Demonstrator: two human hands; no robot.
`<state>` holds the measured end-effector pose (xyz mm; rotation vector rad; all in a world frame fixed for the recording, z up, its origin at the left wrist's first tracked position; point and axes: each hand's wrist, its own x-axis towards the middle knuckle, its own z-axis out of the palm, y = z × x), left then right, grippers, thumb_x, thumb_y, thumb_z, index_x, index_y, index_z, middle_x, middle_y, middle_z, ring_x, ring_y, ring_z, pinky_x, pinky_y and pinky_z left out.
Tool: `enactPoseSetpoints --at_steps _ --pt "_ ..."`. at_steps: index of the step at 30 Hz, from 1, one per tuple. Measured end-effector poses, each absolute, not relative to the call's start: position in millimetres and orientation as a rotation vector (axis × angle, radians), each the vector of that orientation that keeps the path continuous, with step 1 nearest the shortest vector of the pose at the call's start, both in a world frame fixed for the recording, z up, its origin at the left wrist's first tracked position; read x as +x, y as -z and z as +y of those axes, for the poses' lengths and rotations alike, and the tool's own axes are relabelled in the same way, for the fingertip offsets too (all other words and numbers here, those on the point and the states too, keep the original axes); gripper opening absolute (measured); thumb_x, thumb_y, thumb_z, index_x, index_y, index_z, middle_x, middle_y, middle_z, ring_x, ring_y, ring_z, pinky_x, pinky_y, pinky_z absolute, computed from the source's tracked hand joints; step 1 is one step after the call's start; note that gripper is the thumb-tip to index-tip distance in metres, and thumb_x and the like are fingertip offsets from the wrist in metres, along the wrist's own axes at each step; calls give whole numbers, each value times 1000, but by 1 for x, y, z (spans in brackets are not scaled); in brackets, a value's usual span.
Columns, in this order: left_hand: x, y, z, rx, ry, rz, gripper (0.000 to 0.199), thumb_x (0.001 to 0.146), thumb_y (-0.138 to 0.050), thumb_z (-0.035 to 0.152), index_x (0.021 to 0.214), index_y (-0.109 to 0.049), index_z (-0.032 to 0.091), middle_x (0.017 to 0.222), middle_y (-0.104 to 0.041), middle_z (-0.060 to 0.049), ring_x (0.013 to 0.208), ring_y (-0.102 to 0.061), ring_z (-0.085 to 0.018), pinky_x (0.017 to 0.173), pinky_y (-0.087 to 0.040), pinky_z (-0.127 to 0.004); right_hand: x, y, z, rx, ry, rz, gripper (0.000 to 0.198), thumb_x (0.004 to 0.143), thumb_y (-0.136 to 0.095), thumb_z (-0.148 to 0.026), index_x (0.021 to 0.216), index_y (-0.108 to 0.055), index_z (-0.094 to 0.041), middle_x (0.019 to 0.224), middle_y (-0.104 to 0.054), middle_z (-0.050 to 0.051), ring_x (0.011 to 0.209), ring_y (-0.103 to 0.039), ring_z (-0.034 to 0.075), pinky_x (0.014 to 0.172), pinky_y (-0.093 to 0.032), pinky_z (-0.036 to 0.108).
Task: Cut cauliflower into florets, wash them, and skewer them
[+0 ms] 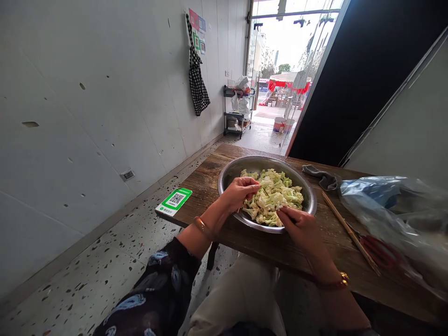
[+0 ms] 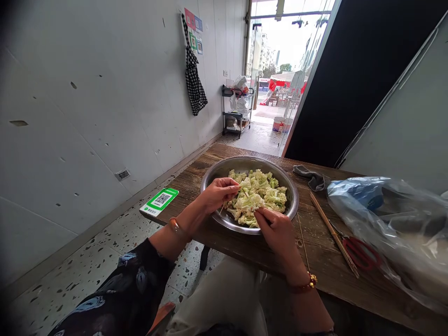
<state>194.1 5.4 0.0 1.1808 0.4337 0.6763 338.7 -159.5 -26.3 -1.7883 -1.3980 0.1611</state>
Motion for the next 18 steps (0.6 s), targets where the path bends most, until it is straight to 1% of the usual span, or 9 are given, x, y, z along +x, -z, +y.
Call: enactPoseSetpoints --at_steps 6,13,18 --pt "194 0 5 1212 -663 436 33 58 -86 35 69 -65 11 56 -53 2 47 -40 -3 46 -28 -19 336 25 -160 -1807 -149 -1376 33 89 -55 -46 84 -77 -21 91 -79 6 84 -72 26 73 -49 33" --pt "197 3 5 1318 -704 436 33 62 -83 38 68 -65 12 56 -52 3 46 -40 -4 46 -28 -20 330 23 -160 -1828 -158 -1334 31 89 -55 -44 87 -77 -22 94 -79 5 88 -72 26 77 -49 33" --pt "198 5 4 1368 -737 445 30 65 -81 38 70 -66 12 56 -53 3 47 -39 -5 46 -26 -21 328 21 -160 -1841 -163 -1327 31 89 -54 -43 84 -76 -22 89 -78 5 83 -71 24 75 -49 33"
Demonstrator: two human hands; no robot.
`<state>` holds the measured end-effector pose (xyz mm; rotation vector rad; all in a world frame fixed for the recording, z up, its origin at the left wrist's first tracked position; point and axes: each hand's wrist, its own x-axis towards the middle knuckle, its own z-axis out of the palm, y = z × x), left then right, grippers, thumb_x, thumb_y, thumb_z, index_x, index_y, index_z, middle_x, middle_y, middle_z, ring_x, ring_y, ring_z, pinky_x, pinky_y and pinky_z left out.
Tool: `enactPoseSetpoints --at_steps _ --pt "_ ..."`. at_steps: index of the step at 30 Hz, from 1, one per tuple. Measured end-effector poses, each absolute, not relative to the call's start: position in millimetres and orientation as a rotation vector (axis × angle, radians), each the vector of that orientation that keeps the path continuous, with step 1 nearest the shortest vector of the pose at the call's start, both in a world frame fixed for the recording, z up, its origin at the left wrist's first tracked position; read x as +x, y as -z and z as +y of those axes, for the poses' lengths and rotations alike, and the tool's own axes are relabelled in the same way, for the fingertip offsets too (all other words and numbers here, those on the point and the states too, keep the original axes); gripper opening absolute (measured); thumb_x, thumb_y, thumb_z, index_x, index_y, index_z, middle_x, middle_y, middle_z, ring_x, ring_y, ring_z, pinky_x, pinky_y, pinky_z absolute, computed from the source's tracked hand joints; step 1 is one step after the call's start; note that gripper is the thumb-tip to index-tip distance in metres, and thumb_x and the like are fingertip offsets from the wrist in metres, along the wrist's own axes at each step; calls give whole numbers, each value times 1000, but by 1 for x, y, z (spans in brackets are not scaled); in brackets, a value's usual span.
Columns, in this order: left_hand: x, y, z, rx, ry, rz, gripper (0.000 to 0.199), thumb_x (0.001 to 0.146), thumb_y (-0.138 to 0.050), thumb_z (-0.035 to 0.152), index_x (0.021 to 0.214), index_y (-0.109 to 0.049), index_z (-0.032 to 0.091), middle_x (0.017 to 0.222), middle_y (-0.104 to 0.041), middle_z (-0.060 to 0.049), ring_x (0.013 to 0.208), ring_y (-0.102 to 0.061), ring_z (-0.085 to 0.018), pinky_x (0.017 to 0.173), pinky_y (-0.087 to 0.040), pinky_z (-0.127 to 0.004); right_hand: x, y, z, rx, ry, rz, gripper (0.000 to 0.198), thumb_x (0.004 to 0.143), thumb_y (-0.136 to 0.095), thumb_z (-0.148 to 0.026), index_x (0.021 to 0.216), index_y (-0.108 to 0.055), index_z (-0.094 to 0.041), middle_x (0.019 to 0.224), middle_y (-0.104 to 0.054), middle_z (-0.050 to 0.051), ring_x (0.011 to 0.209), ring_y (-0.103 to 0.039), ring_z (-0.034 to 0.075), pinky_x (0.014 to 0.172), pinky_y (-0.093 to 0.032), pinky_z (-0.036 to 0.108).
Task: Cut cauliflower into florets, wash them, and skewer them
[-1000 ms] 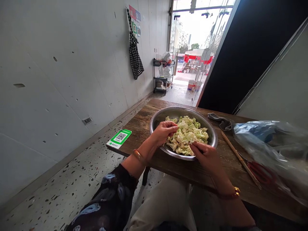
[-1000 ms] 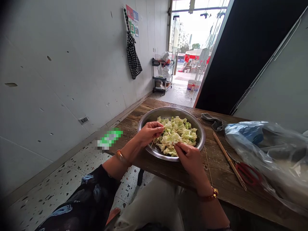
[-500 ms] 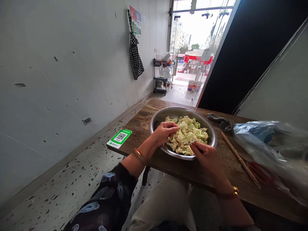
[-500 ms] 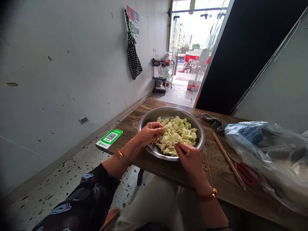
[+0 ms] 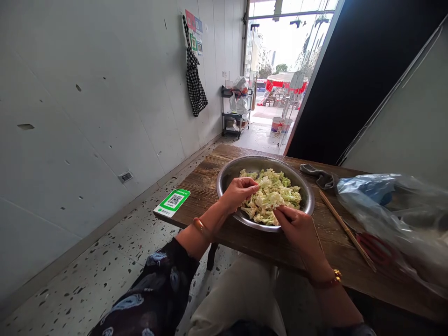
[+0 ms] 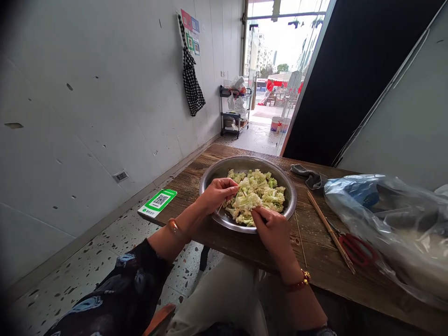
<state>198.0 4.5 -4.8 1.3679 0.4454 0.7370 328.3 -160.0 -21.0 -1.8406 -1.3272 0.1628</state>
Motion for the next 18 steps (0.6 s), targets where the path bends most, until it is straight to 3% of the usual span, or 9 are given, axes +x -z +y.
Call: enactPoseSetpoints --at_steps 11,15,18 --pt "201 4 1 1373 -620 424 31 62 -82 40 70 -68 14 55 -51 3 48 -40 -6 47 -28 -22 327 23 -157 -1807 -126 -1324 31 91 -53 -44 88 -75 -22 86 -77 5 79 -68 22 72 -47 31" --pt "200 1 -3 1291 -643 462 38 61 -83 47 78 -73 14 73 -63 -2 65 -52 -10 58 -39 -23 325 18 -158 -1818 -139 -1315 33 92 -51 -45 84 -74 -22 82 -75 3 75 -67 20 63 -43 27" --pt "199 -2 -6 1352 -602 442 43 64 -79 55 77 -73 15 76 -65 -3 71 -54 -12 64 -40 -23 324 15 -159 -1826 -149 -1325 35 93 -51 -46 80 -73 -22 78 -74 3 73 -66 19 59 -41 27"
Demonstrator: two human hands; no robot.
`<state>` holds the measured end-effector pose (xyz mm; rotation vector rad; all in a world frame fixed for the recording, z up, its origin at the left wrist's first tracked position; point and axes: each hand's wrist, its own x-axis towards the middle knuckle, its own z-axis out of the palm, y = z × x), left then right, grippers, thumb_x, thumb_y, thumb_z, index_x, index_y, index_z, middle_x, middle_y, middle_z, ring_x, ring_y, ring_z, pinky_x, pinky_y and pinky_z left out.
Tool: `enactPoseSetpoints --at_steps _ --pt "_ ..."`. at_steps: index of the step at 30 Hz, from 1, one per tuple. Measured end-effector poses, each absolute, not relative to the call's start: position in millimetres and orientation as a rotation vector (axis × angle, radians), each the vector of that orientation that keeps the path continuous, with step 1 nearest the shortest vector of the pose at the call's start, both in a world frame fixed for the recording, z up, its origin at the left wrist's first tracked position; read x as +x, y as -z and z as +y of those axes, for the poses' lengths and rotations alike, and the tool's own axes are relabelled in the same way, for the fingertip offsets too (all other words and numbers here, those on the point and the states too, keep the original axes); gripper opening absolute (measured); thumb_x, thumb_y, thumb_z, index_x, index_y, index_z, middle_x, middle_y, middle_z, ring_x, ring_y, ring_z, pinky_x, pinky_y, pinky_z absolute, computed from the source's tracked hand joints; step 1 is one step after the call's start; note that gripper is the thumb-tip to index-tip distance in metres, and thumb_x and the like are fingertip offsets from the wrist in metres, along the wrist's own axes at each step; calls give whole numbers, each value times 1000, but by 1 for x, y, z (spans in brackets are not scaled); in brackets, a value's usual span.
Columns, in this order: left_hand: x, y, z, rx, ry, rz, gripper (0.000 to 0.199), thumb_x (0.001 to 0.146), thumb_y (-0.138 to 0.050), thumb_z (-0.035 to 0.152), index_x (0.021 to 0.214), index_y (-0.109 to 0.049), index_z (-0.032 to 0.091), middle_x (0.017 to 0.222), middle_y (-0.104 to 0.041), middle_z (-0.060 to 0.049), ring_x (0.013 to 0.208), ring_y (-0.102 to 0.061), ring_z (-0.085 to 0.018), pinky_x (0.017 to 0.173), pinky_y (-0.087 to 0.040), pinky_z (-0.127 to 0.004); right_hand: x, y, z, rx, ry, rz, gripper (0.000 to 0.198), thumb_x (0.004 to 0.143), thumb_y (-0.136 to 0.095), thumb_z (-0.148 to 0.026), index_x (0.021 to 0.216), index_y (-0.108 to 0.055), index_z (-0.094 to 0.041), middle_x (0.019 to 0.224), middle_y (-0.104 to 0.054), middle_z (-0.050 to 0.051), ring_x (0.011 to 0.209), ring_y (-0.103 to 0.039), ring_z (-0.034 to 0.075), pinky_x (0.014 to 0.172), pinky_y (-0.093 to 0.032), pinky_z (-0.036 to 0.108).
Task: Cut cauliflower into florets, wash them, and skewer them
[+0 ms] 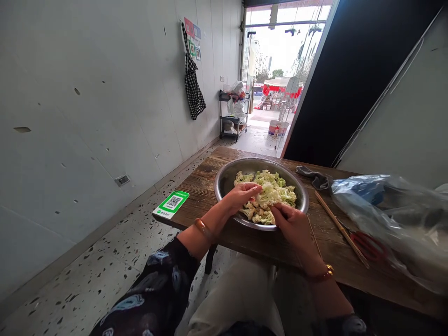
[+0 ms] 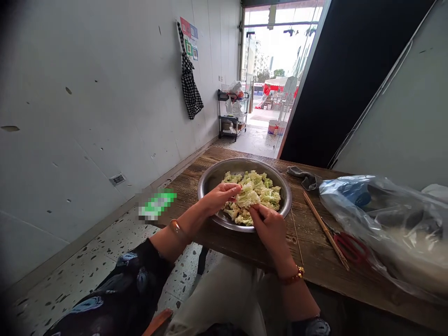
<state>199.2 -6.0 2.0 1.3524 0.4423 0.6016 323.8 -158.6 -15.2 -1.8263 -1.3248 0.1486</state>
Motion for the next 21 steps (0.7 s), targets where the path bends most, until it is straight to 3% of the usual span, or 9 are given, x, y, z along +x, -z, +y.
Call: enactPoseSetpoints --at_steps 5,9,15,21 --pt "203 0 -7 1356 -586 423 42 65 -78 55 69 -69 14 68 -60 -1 65 -50 -9 61 -37 -22 325 16 -158 -1865 -144 -1363 34 92 -53 -47 91 -76 -23 84 -77 4 76 -69 22 63 -45 29" --pt "205 5 -4 1242 -671 481 39 62 -81 50 68 -66 14 66 -59 1 61 -49 -8 58 -37 -21 327 21 -156 -1854 -124 -1379 33 91 -55 -47 105 -76 -27 99 -78 4 90 -72 24 77 -51 34" --pt "209 3 -1 1058 -673 516 40 57 -86 45 74 -66 14 70 -62 0 62 -57 -10 57 -45 -22 328 27 -154 -1802 -142 -1353 31 93 -53 -45 104 -77 -28 105 -77 4 97 -72 25 87 -54 38" --pt "223 0 -8 1011 -663 554 43 63 -83 50 80 -68 13 72 -67 -4 64 -61 -14 59 -50 -27 329 27 -153 -1802 -113 -1334 32 95 -50 -43 106 -76 -26 106 -77 6 98 -72 25 88 -54 38"
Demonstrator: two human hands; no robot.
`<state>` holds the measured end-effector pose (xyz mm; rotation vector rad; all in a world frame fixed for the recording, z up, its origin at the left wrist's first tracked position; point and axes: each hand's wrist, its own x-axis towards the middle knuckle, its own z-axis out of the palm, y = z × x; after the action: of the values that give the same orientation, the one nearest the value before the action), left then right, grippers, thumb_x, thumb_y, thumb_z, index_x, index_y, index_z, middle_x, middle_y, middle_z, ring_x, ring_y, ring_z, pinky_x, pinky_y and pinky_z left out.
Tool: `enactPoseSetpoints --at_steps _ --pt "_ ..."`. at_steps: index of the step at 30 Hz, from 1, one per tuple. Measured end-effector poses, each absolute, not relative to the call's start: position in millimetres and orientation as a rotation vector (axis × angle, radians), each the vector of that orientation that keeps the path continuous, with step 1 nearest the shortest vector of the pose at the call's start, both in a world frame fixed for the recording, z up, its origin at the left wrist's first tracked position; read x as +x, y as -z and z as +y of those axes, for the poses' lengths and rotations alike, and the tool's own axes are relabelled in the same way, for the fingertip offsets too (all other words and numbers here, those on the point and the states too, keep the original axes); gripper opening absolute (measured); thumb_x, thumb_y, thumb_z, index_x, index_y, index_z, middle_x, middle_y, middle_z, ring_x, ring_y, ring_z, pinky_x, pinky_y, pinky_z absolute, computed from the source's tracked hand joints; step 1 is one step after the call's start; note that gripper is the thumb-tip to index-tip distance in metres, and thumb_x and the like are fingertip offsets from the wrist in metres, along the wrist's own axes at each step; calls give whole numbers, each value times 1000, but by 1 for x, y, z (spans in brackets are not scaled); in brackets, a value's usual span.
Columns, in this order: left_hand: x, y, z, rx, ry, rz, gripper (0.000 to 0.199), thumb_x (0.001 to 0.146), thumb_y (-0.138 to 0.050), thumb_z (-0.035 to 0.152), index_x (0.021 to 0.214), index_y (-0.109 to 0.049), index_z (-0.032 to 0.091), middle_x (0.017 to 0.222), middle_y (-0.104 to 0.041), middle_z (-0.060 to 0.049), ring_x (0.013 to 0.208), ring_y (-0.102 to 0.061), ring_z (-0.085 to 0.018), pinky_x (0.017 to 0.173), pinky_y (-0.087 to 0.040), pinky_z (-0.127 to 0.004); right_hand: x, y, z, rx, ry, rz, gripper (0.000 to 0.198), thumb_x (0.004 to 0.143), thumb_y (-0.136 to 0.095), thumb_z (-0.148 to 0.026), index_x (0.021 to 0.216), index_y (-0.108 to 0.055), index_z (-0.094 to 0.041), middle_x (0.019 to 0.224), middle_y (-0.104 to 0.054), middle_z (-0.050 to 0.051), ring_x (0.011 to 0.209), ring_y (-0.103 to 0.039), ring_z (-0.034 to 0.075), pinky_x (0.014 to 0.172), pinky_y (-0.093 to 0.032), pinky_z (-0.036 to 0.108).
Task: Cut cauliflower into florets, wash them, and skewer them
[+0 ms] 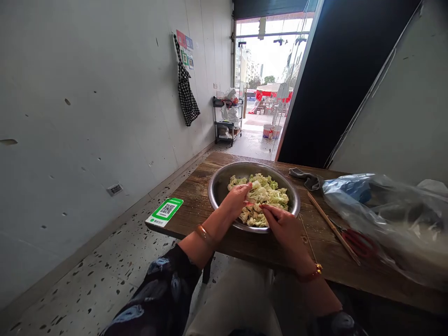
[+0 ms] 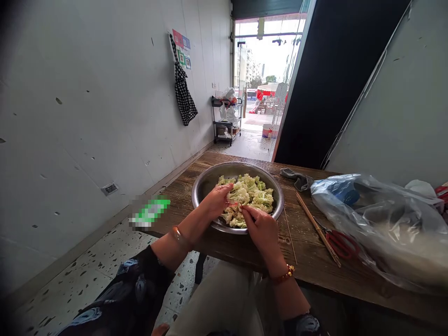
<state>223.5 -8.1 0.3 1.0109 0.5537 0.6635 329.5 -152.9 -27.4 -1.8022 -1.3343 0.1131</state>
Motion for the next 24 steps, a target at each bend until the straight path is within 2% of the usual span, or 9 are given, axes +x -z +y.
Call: enactPoseSetpoints --at_steps 7,16,19,22,24 --pt "232 -3 -18 967 -696 523 44 57 -87 46 81 -70 13 74 -69 -4 68 -63 -15 61 -52 -28 329 31 -153 -1805 -85 -1312 35 96 -48 -44 106 -75 -24 105 -77 8 98 -72 26 87 -53 37" --pt "235 0 -24 1019 -703 439 40 62 -85 47 80 -71 14 74 -69 -3 69 -61 -13 66 -47 -24 325 28 -152 -1723 -66 -1218 31 95 -49 -41 97 -74 -24 100 -77 8 92 -71 25 81 -51 35" --pt "236 -3 -30 1022 -673 392 40 61 -86 47 76 -70 13 70 -67 -3 68 -60 -13 68 -47 -25 325 27 -151 -1750 0 -1207 32 95 -47 -39 84 -72 -22 87 -76 8 79 -68 22 71 -47 31" --pt "238 -5 -36 1025 -642 373 39 61 -86 46 72 -69 13 66 -64 -1 64 -58 -11 68 -46 -24 326 26 -150 -1780 57 -1210 35 94 -45 -35 66 -61 -22 68 -69 5 62 -59 18 60 -38 29" --pt "239 -5 -38 1036 -644 373 39 62 -85 46 70 -68 13 65 -63 0 63 -57 -10 69 -46 -24 327 25 -149 -1772 59 -1214 35 93 -45 -34 62 -55 -22 63 -65 3 58 -54 16 58 -34 27"
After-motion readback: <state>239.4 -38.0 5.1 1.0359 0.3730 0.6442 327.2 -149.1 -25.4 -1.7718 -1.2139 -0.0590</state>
